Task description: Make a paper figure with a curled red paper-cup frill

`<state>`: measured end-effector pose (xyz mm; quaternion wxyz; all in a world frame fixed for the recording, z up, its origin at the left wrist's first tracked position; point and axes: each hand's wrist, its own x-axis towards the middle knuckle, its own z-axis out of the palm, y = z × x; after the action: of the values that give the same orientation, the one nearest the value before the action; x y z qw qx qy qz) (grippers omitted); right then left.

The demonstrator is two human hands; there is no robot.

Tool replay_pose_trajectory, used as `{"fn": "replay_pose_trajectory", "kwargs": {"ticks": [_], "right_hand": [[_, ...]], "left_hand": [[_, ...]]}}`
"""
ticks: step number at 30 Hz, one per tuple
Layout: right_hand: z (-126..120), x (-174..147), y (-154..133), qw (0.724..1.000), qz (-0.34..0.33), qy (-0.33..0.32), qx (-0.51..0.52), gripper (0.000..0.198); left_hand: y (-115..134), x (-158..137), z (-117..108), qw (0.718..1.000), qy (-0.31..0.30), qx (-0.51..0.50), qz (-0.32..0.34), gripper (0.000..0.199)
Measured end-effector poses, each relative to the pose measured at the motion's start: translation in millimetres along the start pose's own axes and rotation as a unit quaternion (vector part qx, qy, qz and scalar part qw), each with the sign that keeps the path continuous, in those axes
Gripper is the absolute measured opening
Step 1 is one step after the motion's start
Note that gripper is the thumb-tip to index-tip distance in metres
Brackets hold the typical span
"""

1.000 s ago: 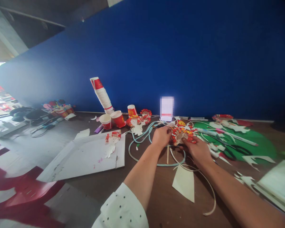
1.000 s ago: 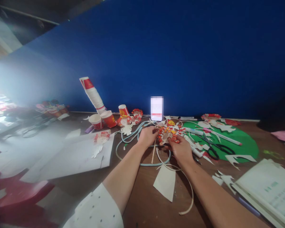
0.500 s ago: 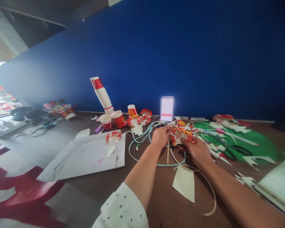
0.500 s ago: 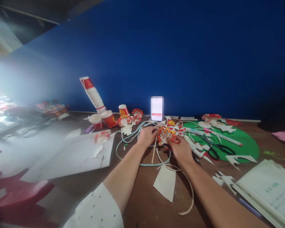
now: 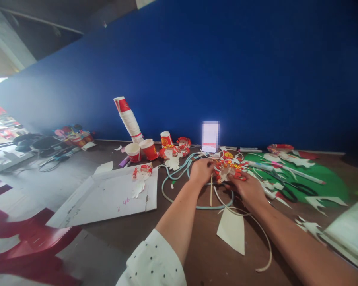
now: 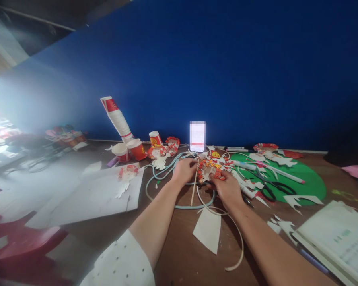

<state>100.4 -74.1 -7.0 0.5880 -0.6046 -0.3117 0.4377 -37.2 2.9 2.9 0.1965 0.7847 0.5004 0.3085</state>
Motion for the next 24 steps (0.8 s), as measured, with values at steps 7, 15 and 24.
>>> {"fn": "replay_pose_trajectory", "kwargs": {"ticks": [7,15,24], "right_hand": [[-0.9,2.0,2.0,1.000,0.007,-0.003,0.013,0.014],[-0.7,1.3,0.9,1.000,0.000,-0.003,-0.007,0.012],[-0.3,3.7,3.7,1.000,0.008,-0.003,0.006,0.014]], "left_hand": [[-3.6,1.5,1.0,0.999,0.000,-0.033,-0.020,0.026],[-4.9,2.0,2.7,0.998,0.009,-0.050,-0.043,0.025],[-4.5,1.9,1.5,0.999,0.001,-0.025,-0.038,0.025]]}}
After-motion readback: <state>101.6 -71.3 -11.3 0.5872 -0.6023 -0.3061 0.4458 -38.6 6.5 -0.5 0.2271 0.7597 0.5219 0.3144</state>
